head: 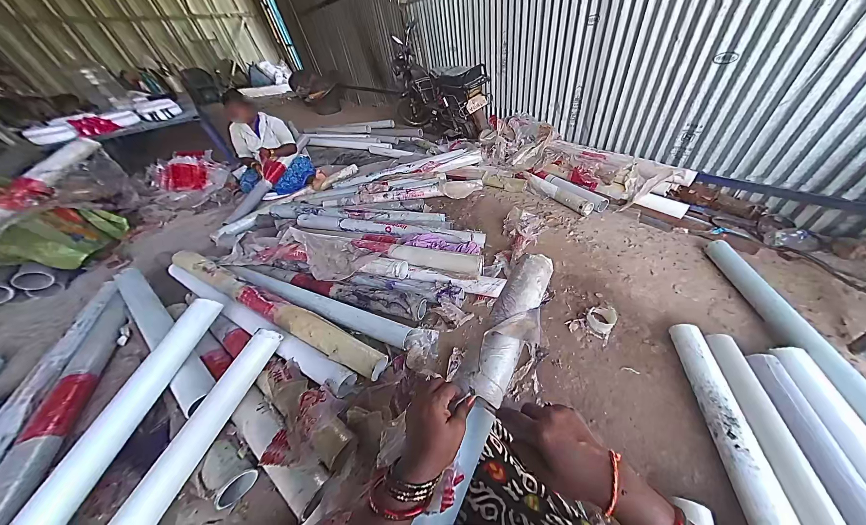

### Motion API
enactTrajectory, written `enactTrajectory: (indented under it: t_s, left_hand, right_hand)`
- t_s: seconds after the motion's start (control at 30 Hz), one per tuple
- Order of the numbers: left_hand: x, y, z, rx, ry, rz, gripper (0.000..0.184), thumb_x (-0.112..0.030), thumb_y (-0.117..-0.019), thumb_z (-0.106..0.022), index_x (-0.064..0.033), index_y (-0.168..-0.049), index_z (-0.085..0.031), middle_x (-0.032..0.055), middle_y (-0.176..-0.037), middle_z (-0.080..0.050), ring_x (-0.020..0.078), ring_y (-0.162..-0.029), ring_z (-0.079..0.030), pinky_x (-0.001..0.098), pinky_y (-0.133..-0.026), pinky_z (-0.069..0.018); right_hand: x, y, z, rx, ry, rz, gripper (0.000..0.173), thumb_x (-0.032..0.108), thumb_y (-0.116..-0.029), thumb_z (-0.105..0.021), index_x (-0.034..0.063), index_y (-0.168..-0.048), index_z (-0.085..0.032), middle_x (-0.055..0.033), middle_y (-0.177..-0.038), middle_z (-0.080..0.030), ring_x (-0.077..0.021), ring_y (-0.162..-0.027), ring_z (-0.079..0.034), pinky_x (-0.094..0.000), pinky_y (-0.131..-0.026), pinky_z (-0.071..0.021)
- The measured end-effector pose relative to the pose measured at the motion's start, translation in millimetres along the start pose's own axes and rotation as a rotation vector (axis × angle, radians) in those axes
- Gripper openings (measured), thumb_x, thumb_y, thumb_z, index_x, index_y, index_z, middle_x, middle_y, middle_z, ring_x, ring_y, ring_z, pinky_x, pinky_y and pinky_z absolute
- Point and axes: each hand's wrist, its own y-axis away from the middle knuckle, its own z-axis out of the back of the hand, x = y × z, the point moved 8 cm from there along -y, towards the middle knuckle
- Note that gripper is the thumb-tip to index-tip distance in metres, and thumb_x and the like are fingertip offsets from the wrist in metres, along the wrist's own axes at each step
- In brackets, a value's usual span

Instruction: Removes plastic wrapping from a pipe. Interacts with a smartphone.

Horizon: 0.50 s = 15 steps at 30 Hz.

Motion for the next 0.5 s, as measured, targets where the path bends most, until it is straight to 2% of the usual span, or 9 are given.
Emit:
enactTrajectory:
  t_s: [0.03, 0.07, 0.1, 0.17, 0.23, 0.3, 0.33, 0.43, 0.5]
  left_hand:
    - [2, -1, 0, 0.011, -0.002, 0.016, 0.015, -0.012, -0.0813, -0.076, 0.0023, -0.077, -0.074, 0.0174, -0.078, -0.07, 0.0369, -0.081, -0.07, 0.0549, -0.076, -0.0552]
    - [4, -1, 0, 0.029, 0.004, 0.036, 0.015, -0.011, -0.0825, -0.076, 0.0034, -0.079, -0.074, 0.0184, -0.079, -0.07, 0.0379, -0.082, -0.07, 0.0555, -0.077, -0.0548]
    - [5, -2, 0, 0.04, 0.005, 0.049, 0.016, -0.011, -0.0832, -0.075, 0.0037, -0.079, -0.074, 0.0188, -0.08, -0.07, 0.0386, -0.084, -0.07, 0.0559, -0.078, -0.0545]
    - [5, -3, 0, 0.059, 0.0, 0.061, 0.016, -0.012, -0.0849, -0.075, 0.0035, -0.081, -0.074, 0.0194, -0.082, -0.07, 0.0396, -0.086, -0.069, 0.056, -0.081, -0.0539]
    - [2, -3, -1, 0.07, -0.008, 0.045, 0.014, -0.011, -0.0849, -0.074, 0.0028, -0.083, -0.076, 0.0199, -0.083, -0.071, 0.0405, -0.088, -0.069, 0.0567, -0.081, -0.054]
    - [-4, -1, -4, 0.076, -0.026, 0.003, 0.014, -0.012, -0.0842, -0.074, 0.0017, -0.083, -0.077, 0.0194, -0.083, -0.071, 0.0408, -0.087, -0.069, 0.0567, -0.08, -0.0544]
    - [-7, 0, -5, 0.074, -0.045, -0.022, 0.014, -0.012, -0.084, -0.074, 0.0009, -0.082, -0.077, 0.0186, -0.082, -0.07, 0.0402, -0.086, -0.069, 0.056, -0.079, -0.0551]
    - [-11, 2, -7, 0.078, -0.066, -0.057, 0.014, -0.013, -0.085, -0.073, 0.0007, -0.081, -0.077, 0.0181, -0.081, -0.069, 0.0401, -0.086, -0.069, 0.0551, -0.077, -0.056]
    - [-10, 2, -7, 0.069, -0.066, -0.062, 0.015, -0.012, -0.0842, -0.073, 0.001, -0.079, -0.076, 0.0176, -0.08, -0.069, 0.0393, -0.085, -0.069, 0.0549, -0.077, -0.0557]
  right_hand:
    - [1, 10, 3, -0.08, 0.0, 0.022, 0.034, 0.017, -0.092, -0.06, 0.0069, -0.122, -0.071, -0.0181, -0.084, -0.071, -0.0383, -0.066, -0.07, -0.0562, -0.054, -0.0534]
    - [0, 19, 5, -0.138, -0.043, 0.013, 0.035, 0.017, -0.0925, -0.059, 0.0047, -0.123, -0.071, -0.0171, -0.084, -0.072, -0.0371, -0.066, -0.071, -0.0559, -0.054, -0.054]
    - [-3, 27, 7, -0.197, -0.099, -0.017, 0.038, 0.018, -0.0942, -0.057, 0.0027, -0.127, -0.069, -0.016, -0.084, -0.074, -0.035, -0.066, -0.072, -0.0552, -0.056, -0.0553]
    - [-14, 33, 3, -0.288, -0.262, -0.112, 0.047, 0.021, -0.0988, -0.052, -0.0017, -0.139, -0.058, -0.0133, -0.075, -0.069, -0.0296, -0.058, -0.065, -0.0505, -0.054, -0.053]
    - [-24, 29, -12, -0.255, -0.493, -0.195, 0.051, 0.023, -0.104, -0.047, -0.0023, -0.149, -0.045, -0.0092, -0.073, -0.063, -0.0203, -0.055, -0.057, -0.0413, -0.054, -0.0506]
    - [-24, 19, -26, -0.216, -0.667, -0.225, 0.052, 0.021, -0.1047, -0.044, -0.0023, -0.151, -0.041, -0.0085, -0.077, -0.063, -0.0149, -0.057, -0.055, -0.0352, -0.057, -0.0503]
    - [-21, 15, -30, -0.212, -0.694, -0.224, 0.051, 0.021, -0.1051, -0.044, -0.0023, -0.151, -0.041, -0.009, -0.077, -0.062, -0.0156, -0.058, -0.055, -0.036, -0.059, -0.0506]
    - [-13, 5, -36, -0.21, -0.609, -0.208, 0.049, 0.02, -0.1046, -0.045, -0.0023, -0.148, -0.047, -0.0151, -0.079, -0.066, -0.0255, -0.064, -0.061, -0.0469, -0.064, -0.053]
    - [-9, 0, -37, -0.221, -0.526, -0.215, 0.047, 0.019, -0.1042, -0.045, -0.0014, -0.147, -0.05, -0.0197, -0.089, -0.07, -0.0331, -0.071, -0.068, -0.0545, -0.068, -0.0547]
